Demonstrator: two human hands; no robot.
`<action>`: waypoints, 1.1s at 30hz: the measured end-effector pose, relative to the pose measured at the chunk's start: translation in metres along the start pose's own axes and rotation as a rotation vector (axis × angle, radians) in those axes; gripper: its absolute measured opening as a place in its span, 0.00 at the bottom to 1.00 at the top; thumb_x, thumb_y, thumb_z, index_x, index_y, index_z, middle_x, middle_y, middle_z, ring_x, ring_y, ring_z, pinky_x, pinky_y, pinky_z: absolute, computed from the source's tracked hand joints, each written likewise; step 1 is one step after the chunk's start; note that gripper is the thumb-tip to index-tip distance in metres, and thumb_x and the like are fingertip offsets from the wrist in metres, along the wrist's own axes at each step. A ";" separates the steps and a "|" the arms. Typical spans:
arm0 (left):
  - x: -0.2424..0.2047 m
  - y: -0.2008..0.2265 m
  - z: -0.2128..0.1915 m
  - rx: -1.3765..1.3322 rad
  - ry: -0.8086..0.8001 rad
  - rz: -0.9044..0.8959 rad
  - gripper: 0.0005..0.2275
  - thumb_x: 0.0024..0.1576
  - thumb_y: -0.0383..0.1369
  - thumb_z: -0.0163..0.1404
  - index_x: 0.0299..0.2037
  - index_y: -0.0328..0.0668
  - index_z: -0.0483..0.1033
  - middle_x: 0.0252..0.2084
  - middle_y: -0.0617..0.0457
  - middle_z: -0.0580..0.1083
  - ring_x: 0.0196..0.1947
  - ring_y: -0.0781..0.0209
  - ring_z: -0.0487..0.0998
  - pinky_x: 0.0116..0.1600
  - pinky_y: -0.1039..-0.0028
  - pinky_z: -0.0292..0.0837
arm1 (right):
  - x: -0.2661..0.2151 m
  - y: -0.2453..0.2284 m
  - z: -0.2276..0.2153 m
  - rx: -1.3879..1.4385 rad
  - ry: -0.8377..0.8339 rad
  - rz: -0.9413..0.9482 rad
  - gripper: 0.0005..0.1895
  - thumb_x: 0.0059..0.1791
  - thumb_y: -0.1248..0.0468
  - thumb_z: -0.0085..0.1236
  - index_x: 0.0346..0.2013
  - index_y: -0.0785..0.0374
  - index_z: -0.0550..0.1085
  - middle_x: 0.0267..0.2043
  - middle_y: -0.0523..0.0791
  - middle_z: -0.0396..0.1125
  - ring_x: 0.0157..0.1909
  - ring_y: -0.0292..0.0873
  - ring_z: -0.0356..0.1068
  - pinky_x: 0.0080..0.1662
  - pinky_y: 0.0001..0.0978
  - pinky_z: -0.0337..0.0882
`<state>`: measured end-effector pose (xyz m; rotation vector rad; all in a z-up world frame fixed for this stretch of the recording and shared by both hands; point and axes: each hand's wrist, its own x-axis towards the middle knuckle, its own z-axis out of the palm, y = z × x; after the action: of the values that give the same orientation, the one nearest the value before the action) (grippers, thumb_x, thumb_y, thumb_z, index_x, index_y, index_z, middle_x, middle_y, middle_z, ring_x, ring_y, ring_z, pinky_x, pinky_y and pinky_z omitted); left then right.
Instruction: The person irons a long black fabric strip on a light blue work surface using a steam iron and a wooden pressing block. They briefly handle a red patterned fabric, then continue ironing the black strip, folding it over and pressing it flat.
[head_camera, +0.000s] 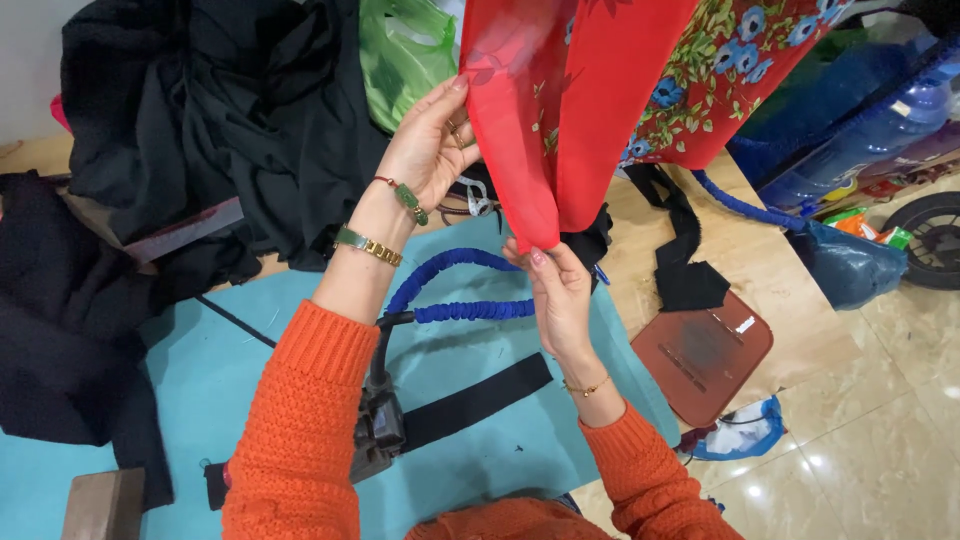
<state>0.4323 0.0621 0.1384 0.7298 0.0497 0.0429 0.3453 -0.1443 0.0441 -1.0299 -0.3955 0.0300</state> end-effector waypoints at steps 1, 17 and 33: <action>0.001 0.000 0.000 -0.010 0.005 -0.005 0.08 0.61 0.31 0.54 0.47 0.39 0.79 0.45 0.47 0.82 0.42 0.59 0.84 0.54 0.53 0.84 | 0.000 0.000 0.001 -0.005 -0.006 0.001 0.14 0.56 0.64 0.54 0.55 0.66 0.75 0.49 0.51 0.76 0.54 0.50 0.76 0.62 0.45 0.77; -0.013 -0.019 0.001 -0.059 -0.155 -0.060 0.07 0.64 0.34 0.51 0.46 0.43 0.78 0.46 0.46 0.82 0.46 0.49 0.85 0.52 0.47 0.82 | -0.014 0.014 -0.011 0.006 0.080 0.028 0.11 0.55 0.70 0.52 0.52 0.71 0.74 0.48 0.60 0.75 0.53 0.55 0.76 0.61 0.48 0.72; -0.007 0.056 0.107 0.530 -0.237 0.317 0.09 0.63 0.36 0.48 0.42 0.44 0.80 0.36 0.57 0.82 0.33 0.66 0.83 0.35 0.77 0.81 | -0.032 0.001 -0.005 -0.184 -0.012 0.007 0.13 0.56 0.65 0.52 0.51 0.69 0.76 0.47 0.53 0.77 0.51 0.50 0.79 0.58 0.43 0.78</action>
<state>0.4306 0.0319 0.2554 1.2633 -0.2926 0.2526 0.3178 -0.1544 0.0312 -1.2134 -0.4118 0.0059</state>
